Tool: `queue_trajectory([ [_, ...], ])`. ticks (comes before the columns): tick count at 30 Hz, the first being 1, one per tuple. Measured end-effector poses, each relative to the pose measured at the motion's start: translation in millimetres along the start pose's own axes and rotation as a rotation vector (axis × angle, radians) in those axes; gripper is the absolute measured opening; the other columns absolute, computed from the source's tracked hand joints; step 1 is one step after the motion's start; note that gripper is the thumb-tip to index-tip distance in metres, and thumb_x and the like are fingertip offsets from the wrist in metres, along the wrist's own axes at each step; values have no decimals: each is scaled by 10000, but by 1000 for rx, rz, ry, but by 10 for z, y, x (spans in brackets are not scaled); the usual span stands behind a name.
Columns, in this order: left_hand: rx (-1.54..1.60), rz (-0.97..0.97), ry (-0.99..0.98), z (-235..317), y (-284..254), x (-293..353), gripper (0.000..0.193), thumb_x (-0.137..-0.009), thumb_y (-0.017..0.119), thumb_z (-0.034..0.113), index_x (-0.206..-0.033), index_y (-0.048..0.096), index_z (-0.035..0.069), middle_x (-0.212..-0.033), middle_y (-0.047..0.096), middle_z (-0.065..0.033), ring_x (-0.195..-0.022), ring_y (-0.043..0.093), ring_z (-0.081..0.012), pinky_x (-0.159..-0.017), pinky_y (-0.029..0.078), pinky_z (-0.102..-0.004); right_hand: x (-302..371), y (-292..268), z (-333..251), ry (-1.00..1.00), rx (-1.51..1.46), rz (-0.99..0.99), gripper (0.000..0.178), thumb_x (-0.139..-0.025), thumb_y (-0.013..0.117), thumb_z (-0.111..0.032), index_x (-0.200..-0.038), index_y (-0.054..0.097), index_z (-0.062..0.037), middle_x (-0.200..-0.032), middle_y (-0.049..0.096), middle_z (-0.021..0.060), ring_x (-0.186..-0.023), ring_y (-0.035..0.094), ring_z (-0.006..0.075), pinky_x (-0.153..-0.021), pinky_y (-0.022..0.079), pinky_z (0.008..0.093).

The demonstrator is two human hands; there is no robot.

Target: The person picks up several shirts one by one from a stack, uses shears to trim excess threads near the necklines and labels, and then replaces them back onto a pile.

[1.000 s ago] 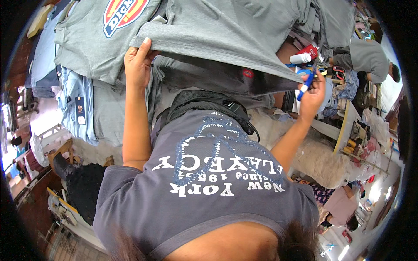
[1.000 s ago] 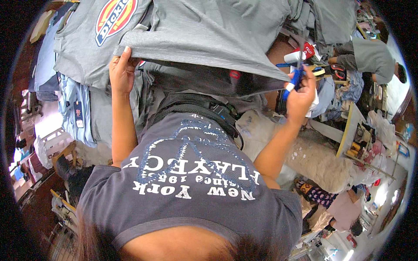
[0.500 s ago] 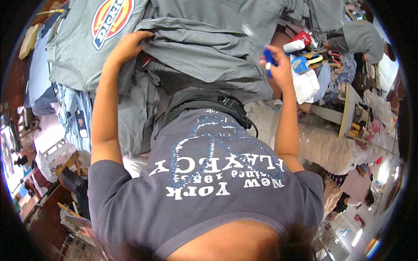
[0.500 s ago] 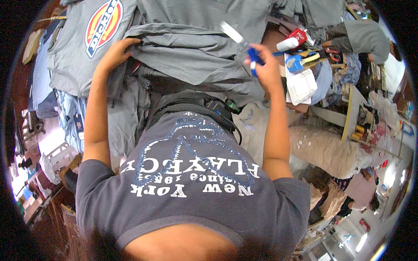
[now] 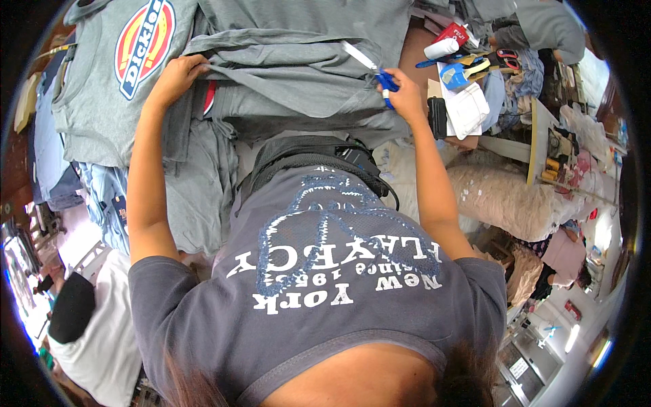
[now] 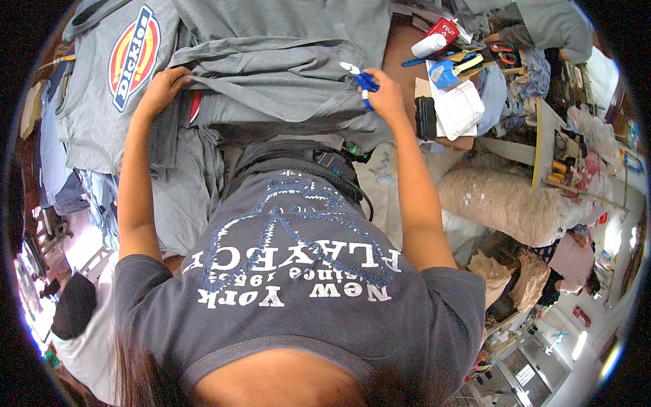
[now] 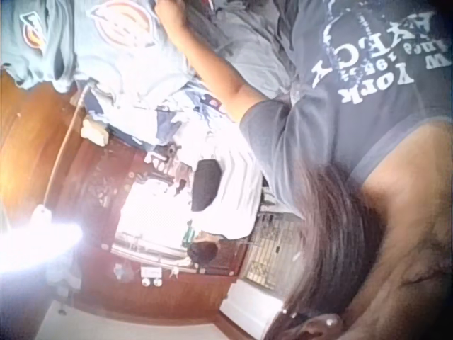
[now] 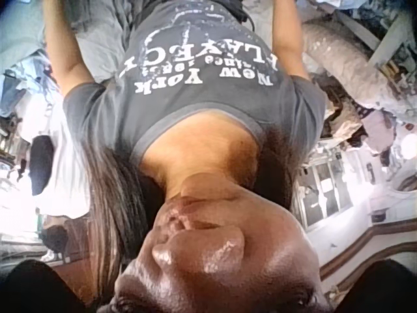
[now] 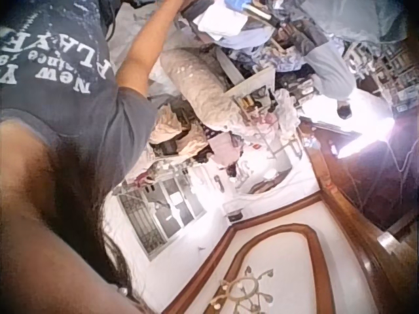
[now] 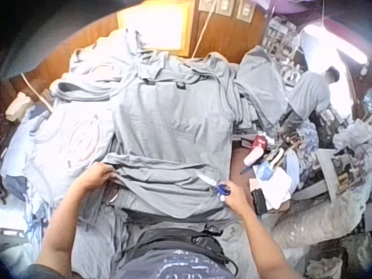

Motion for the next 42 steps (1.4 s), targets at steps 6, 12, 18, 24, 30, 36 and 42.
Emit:
queue_trajectory([
  [6,-35,-10,-128,-17,25,-59,336,-832,493,315,-857,565,-13,-732,564,-211,-708,547,-363,-625,411,-384,59,175,-277,-104,-180,-96,419,-638,696,-146,-1022,536,-101,-788,627,65,-736,588,124,-634,442,260],
  [12,-3,-15,-221,-76,13,-118,390,-818,499,374,-876,611,6,-777,586,-208,-756,565,-356,-672,431,-381,14,167,-207,-90,109,-11,325,-687,650,-122,-987,529,-94,-751,613,73,-707,591,167,-615,440,288],
  [18,-24,0,-252,-51,-3,-75,403,-819,490,389,-872,620,11,-790,593,-201,-769,571,-348,-688,436,-379,-45,-618,94,104,-189,338,373,-666,694,-80,-971,500,11,-741,627,60,-698,562,96,-640,421,213],
  [24,-19,64,-226,-160,52,-56,404,-821,484,393,-920,609,22,-824,601,-184,-788,578,-336,-708,440,-372,-37,-551,132,26,-162,368,362,-674,682,-55,-976,494,13,-749,628,60,-686,574,95,-622,418,198],
  [30,11,60,-133,-49,55,-22,300,-789,554,309,-913,586,37,-808,607,-159,-779,585,-309,-686,443,-367,30,-489,241,43,-99,392,372,-677,672,-31,-997,487,12,-764,627,74,-678,584,115,-628,426,203],
  [36,-23,99,-91,83,18,6,293,-700,647,227,-914,575,40,-824,608,-142,-779,581,-303,-688,443,-357,81,-447,264,31,-197,398,400,-680,667,-25,-1031,479,14,-823,631,87,-735,587,119,-650,438,215],
  [42,-26,114,-104,62,31,18,336,-653,675,215,-927,575,49,-829,605,-149,-789,577,-306,-697,441,-355,45,-431,38,-89,-62,478,390,-683,679,-63,-1024,498,-4,-832,631,109,-757,596,135,-665,448,237],
])
Point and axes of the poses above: each hand's wrist, its own x-axis away from the middle knuckle, its own y-axis out of the palm, z = x × y, the point moved 6 cm from there along -x, towards the middle knuckle
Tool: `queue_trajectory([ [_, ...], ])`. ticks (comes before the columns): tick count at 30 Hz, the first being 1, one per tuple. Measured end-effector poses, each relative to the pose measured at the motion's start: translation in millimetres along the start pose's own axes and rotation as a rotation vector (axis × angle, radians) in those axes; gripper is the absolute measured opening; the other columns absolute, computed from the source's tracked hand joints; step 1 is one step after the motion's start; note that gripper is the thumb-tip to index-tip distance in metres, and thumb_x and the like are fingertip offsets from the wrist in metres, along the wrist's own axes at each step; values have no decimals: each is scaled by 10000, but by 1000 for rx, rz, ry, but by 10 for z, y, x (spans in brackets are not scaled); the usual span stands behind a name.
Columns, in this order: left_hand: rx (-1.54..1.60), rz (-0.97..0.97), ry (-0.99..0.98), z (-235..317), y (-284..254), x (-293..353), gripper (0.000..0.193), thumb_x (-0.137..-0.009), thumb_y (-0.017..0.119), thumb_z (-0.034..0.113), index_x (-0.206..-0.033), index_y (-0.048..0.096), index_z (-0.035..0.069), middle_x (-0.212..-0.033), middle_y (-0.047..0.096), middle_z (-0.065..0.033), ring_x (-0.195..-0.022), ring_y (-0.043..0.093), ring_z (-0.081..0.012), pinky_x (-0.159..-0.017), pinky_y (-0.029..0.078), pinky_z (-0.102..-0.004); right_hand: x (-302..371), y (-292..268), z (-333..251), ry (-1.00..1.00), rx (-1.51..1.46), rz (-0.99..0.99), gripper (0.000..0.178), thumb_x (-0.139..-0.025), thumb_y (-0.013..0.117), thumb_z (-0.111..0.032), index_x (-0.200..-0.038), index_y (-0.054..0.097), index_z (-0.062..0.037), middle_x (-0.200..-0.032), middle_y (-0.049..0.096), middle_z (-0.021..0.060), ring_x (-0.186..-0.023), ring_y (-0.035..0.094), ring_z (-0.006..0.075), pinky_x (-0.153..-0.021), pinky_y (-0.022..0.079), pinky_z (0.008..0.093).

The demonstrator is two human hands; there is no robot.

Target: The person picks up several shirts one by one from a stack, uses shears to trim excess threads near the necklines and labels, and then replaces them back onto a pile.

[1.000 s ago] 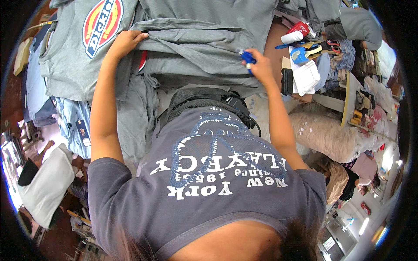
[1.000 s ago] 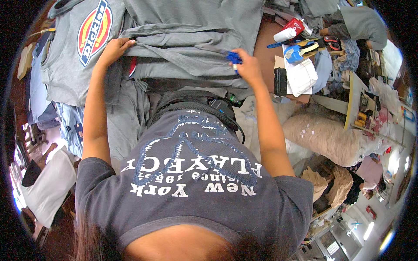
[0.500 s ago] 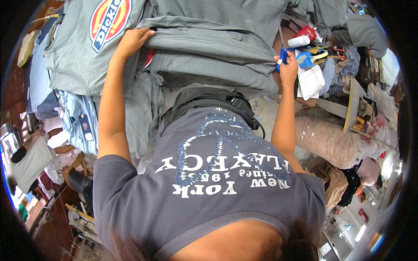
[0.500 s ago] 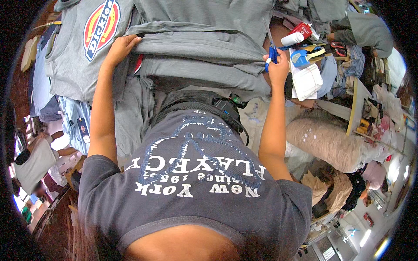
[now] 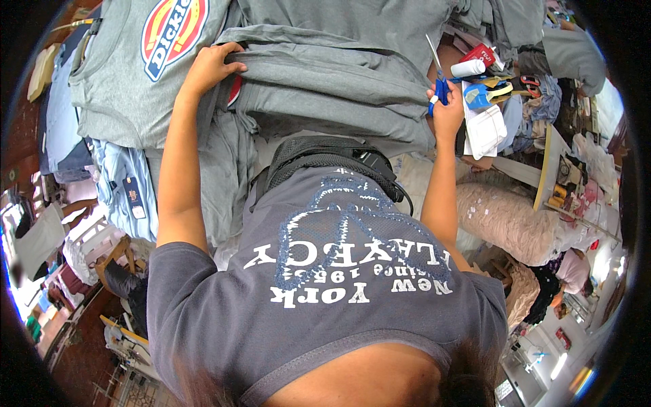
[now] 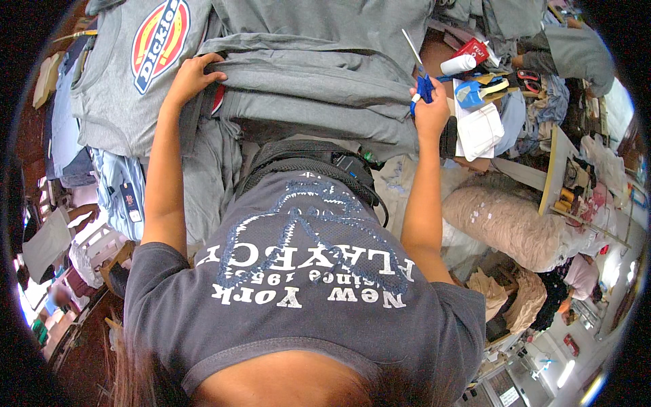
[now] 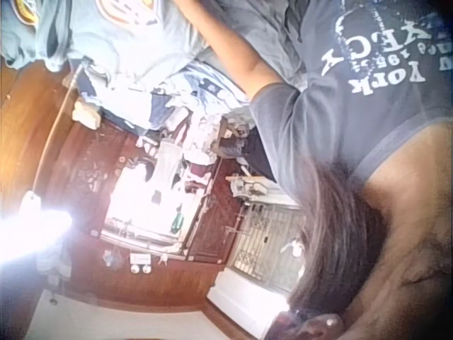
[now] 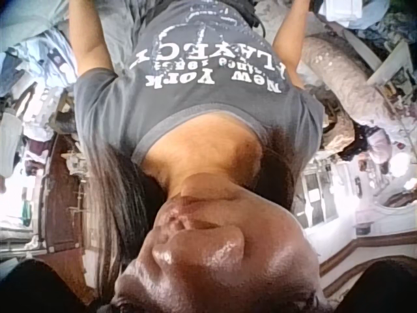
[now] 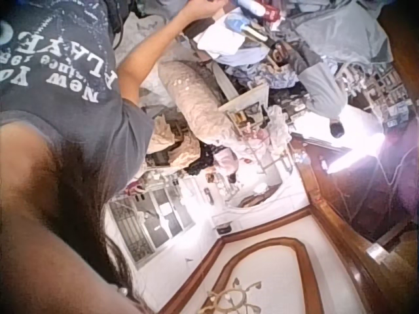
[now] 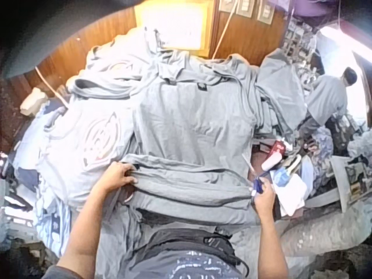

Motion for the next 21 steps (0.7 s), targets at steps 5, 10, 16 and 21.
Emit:
queue_trajectory([
  [5,43,-11,-16,-46,19,-7,367,-614,696,191,-934,574,59,-834,603,-151,-786,576,-311,-700,438,-354,-46,65,-291,-62,130,27,357,-686,681,-110,-997,523,-37,-796,627,126,-721,607,158,-640,452,260],
  [10,66,-21,-11,-47,15,-14,395,-583,703,120,-950,568,63,-854,603,-150,-824,573,-304,-716,435,-348,-62,91,-315,-63,66,25,360,-684,686,-113,-996,524,-35,-791,631,116,-719,605,147,-641,446,249],
  [16,190,-149,-6,-128,33,-9,496,-588,614,-58,-1057,523,74,-1018,579,-98,-967,542,-239,-844,408,-323,-24,244,-442,-36,-151,-20,366,-682,689,-99,-1001,523,-33,-805,630,97,-735,592,124,-658,442,242],
  [21,213,-187,-26,-140,-46,1,535,-590,572,-107,-1078,523,108,-979,583,-124,-972,541,-249,-852,411,-319,68,650,-620,-46,-98,-116,386,-664,699,-99,-1001,520,-38,-807,628,102,-742,595,132,-658,445,249],
])
Point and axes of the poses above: each hand's wrist, its own x-axis away from the middle knuckle, its own y-axis out of the palm, z = x × y, the point moved 6 cm from there along -x, towards the middle knuckle
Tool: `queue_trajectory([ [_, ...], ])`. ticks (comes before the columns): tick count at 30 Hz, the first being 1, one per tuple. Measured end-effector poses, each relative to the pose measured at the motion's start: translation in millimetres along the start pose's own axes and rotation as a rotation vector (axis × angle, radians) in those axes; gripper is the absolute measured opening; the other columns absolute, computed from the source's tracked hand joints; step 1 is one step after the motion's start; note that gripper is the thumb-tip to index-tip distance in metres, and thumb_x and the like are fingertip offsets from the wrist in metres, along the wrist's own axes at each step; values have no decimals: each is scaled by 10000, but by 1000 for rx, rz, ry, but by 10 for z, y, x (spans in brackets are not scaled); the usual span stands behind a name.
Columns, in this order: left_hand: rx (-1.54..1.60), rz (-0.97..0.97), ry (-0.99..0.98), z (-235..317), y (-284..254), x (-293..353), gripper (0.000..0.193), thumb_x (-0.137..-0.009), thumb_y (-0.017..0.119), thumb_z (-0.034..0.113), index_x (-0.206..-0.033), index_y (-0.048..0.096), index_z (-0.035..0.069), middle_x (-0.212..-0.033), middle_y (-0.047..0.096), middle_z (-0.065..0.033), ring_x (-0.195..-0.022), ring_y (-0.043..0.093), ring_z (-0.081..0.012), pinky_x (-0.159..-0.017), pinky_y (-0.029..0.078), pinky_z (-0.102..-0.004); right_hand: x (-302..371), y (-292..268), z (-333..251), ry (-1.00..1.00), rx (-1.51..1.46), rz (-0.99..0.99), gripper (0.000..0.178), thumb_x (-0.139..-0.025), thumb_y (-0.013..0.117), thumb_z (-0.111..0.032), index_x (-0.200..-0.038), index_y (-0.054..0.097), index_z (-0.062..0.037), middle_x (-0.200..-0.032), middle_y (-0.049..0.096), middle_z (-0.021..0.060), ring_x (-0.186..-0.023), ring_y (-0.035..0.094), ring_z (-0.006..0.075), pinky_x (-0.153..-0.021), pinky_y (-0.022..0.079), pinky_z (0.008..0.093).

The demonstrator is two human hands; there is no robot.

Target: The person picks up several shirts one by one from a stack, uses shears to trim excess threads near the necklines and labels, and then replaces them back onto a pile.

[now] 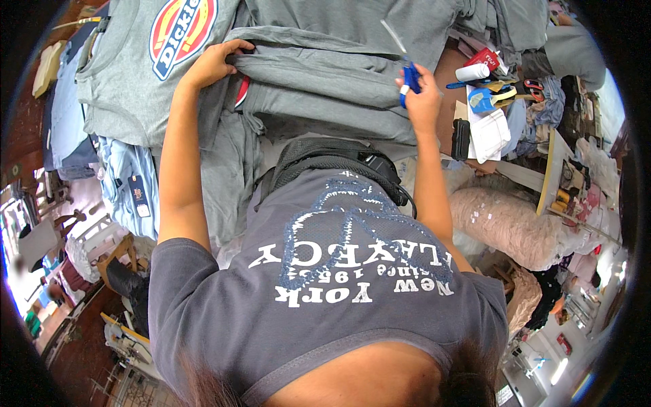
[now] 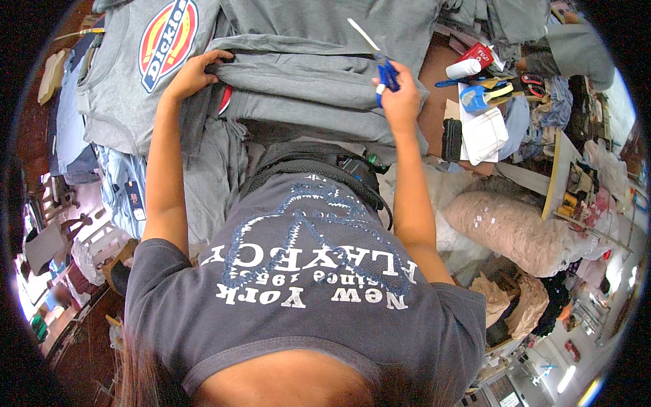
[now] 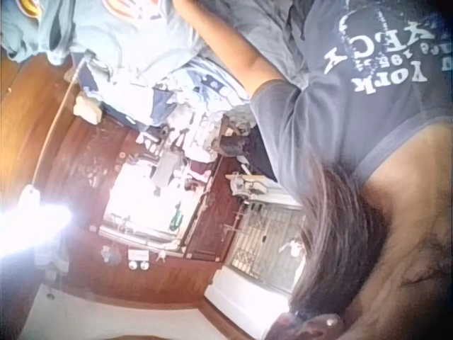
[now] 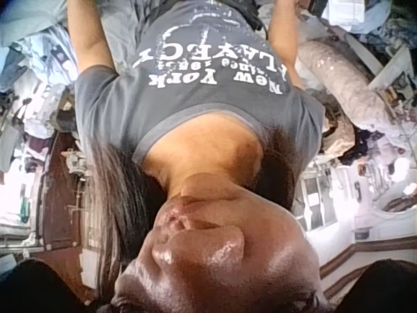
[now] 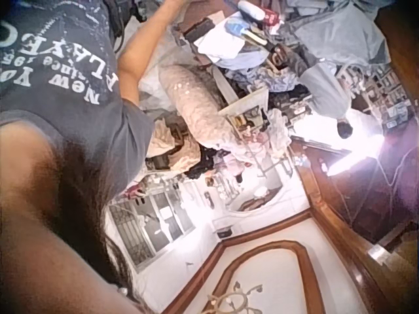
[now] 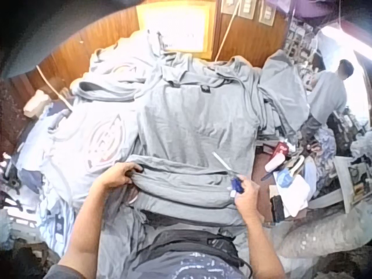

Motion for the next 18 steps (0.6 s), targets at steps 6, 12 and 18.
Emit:
queue_trajectory([
  [6,-53,-9,41,56,37,-52,455,-605,613,-48,-1036,553,86,-963,594,-117,-945,553,-250,-821,423,-326,74,552,-8,66,206,-209,447,-631,724,-234,-1003,520,-92,-806,619,132,-739,608,257,-638,451,319],
  [12,-341,-79,-100,141,78,32,319,-642,652,105,-952,595,61,-860,607,-157,-824,580,-308,-740,449,-364,-38,449,26,68,202,-220,419,-618,718,-193,-981,535,-91,-802,619,138,-740,609,272,-622,449,333],
  [18,-183,-347,50,704,756,185,319,-655,653,170,-938,593,37,-837,595,-185,-800,570,-336,-720,445,-383,-721,-75,-466,-171,336,-2,373,-654,659,-76,-1003,532,-41,-790,629,112,-717,605,187,-636,458,277],
])
Point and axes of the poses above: each hand's wrist, its own x-axis away from the middle knuckle, its own y-axis out of the palm, z = x × y, the point moved 6 cm from there along -x, towards the middle knuckle
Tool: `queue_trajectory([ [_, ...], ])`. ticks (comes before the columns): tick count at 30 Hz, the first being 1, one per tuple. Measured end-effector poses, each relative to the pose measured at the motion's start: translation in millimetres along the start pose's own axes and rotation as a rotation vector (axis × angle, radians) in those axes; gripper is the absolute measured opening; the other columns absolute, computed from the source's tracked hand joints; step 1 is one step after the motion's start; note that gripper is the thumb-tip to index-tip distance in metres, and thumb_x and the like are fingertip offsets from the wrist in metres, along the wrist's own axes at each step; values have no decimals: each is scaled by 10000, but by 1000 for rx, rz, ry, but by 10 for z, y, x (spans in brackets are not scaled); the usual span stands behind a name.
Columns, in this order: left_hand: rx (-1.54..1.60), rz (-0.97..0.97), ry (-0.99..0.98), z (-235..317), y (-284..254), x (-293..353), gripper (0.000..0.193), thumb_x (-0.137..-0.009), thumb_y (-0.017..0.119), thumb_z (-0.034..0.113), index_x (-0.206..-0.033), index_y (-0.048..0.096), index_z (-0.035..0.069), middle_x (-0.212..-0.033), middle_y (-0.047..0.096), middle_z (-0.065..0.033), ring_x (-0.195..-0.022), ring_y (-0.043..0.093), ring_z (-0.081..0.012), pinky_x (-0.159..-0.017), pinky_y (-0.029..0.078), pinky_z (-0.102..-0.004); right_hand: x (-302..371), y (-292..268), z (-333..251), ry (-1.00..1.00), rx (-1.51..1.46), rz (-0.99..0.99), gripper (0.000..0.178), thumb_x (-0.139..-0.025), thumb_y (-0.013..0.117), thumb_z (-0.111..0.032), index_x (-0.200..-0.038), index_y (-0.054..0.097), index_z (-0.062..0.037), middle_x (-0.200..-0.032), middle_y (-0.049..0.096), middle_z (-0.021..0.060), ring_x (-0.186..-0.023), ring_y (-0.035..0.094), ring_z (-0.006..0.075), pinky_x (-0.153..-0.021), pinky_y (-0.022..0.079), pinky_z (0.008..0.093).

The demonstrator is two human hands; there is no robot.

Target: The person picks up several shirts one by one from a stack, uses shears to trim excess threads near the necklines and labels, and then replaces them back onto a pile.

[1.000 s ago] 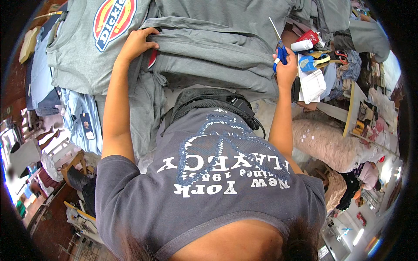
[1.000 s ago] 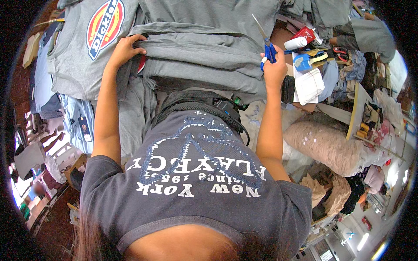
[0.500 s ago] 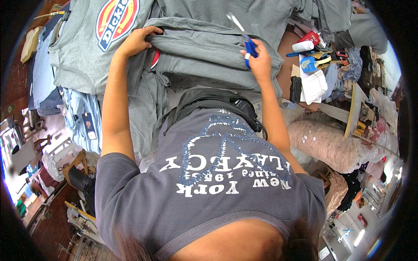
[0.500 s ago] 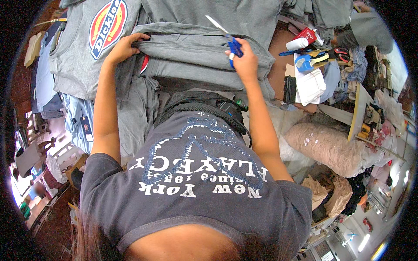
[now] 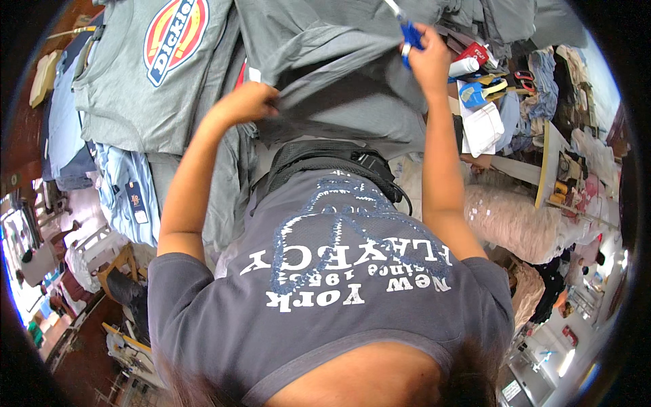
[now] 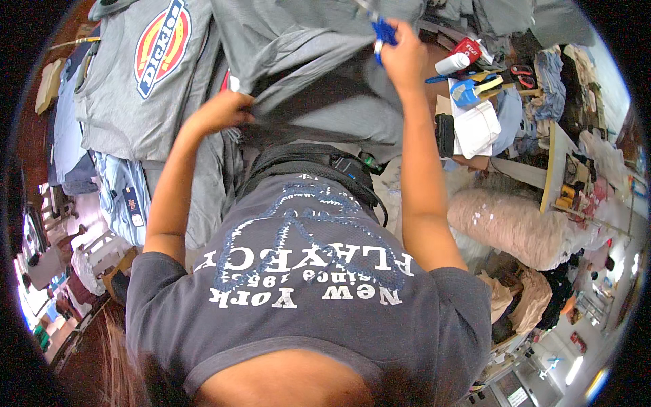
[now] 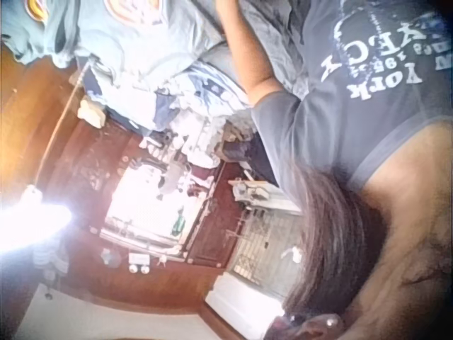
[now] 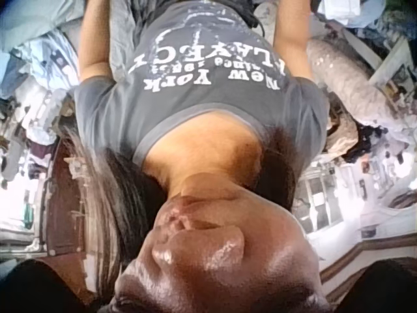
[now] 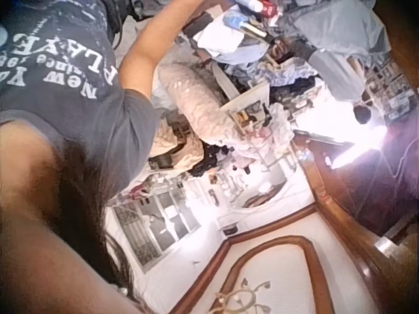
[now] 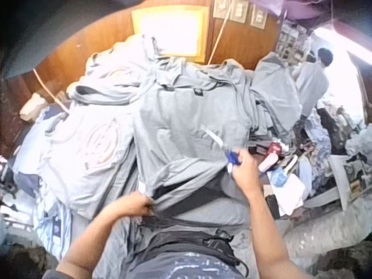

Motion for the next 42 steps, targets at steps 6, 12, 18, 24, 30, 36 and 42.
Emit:
queue_trajectory([
  [6,1062,25,159,1207,200,-260,206,-782,596,128,-676,453,25,-577,437,23,-559,415,-36,-508,372,-221,-776,-401,-1275,-382,-341,295,321,-640,579,-70,-956,546,-19,-782,609,152,-745,596,291,-674,458,318],
  [12,1662,134,2,1557,166,-283,140,-782,591,90,-814,457,61,-673,501,26,-611,498,-56,-582,464,-216,-647,286,-2112,-696,-552,-157,271,-641,508,-71,-906,545,-33,-753,584,211,-722,573,358,-638,458,394],
  [18,1756,529,-61,1140,274,-240,330,-780,569,27,-1059,398,66,-711,530,2,-626,537,-70,-569,503,-230,-437,379,-1660,-385,-514,-344,277,-658,564,-114,-920,536,-31,-751,590,199,-706,598,293,-618,453,360],
  [24,1681,572,-1,1141,225,-232,467,-787,542,0,-1189,330,107,-797,574,-29,-670,561,-75,-572,492,-212,108,302,-685,-58,-686,-380,377,-680,636,-71,-1033,516,-20,-794,634,89,-730,611,147,-642,466,252],
  [30,1599,558,3,1116,269,-291,430,-784,541,-1,-1150,328,75,-797,575,-47,-662,554,-75,-566,484,-207,651,276,-483,231,-876,-447,384,-722,566,0,-1080,438,52,-830,626,124,-759,611,156,-674,470,232],
  [36,1579,543,-47,1041,329,-340,397,-780,551,-18,-1064,298,96,-707,518,-4,-617,542,-74,-540,503,-229,761,338,-494,288,-915,-450,396,-720,573,-2,-1086,434,55,-835,618,124,-757,611,155,-668,470,229],
  [42,1566,588,-47,990,345,-331,425,-763,567,-33,-1077,305,82,-719,531,-14,-604,539,-87,-540,486,-247,774,406,-483,291,-934,-454,444,-693,661,-35,-1076,448,36,-811,606,83,-747,578,112,-691,452,216],
])
Point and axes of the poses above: each hand's wrist, its own x-axis away from the middle knuckle, its own y-axis out of the palm, z = x × y, the point moved 6 cm from there along -x, towards the middle knuckle
